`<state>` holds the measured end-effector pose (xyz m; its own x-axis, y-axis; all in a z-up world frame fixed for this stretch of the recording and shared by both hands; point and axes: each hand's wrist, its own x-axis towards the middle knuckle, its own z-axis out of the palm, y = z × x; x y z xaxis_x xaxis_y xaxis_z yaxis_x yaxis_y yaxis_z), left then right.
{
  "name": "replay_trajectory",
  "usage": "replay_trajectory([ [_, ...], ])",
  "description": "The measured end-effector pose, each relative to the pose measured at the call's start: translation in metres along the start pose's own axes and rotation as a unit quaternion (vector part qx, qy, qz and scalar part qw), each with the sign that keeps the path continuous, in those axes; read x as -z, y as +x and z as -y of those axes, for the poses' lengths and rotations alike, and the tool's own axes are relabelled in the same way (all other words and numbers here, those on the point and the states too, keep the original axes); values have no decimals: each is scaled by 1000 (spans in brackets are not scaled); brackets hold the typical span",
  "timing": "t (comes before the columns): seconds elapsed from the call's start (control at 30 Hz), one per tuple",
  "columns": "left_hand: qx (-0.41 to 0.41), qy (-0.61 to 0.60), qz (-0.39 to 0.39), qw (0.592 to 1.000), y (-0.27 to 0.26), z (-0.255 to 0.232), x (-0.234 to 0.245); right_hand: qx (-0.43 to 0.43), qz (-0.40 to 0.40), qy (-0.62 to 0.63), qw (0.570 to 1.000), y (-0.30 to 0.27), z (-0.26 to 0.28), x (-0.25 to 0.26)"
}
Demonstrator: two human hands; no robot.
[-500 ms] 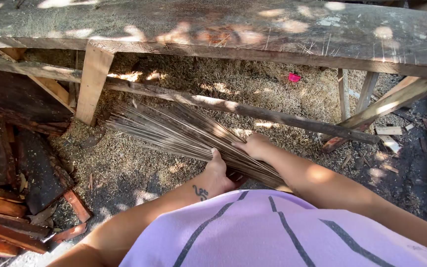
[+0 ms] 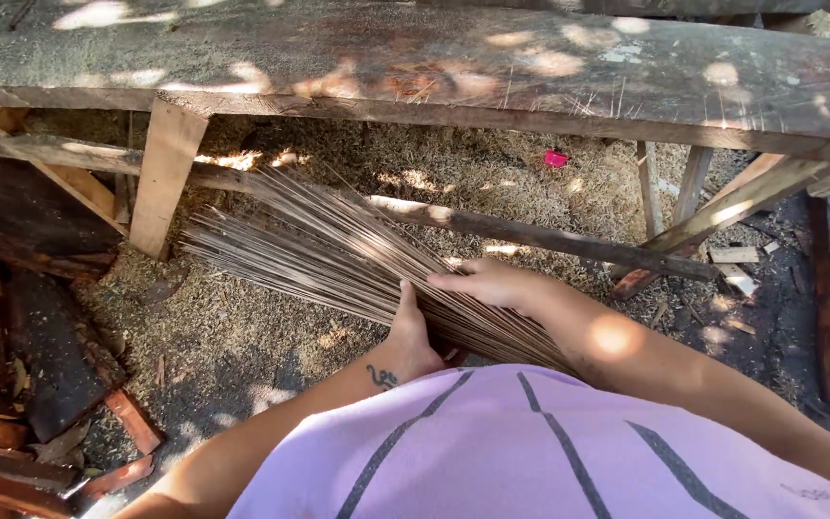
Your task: Cleaning or organizing the bristles of a stick broom.
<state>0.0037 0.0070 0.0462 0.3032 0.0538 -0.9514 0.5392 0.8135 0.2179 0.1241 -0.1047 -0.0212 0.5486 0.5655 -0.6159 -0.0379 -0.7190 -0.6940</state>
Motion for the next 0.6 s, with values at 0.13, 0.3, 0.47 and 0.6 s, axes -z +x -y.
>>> replay_trajectory([
  [0.13,-11,-40,5,999,-20,-1,-5,30,-81,-78,993,-15,29,-3],
  [0.3,-18,-82,11,996,-22,1,-3,-7,-95,58,994,-28,40,3],
  [0.47,-13,-64,32,997,-16,8,-6,18,-108,8,994,8,-1,-9],
  [0.6,12,-33,40,999,2,14,-1,-28,-157,-92,983,61,-64,-20],
])
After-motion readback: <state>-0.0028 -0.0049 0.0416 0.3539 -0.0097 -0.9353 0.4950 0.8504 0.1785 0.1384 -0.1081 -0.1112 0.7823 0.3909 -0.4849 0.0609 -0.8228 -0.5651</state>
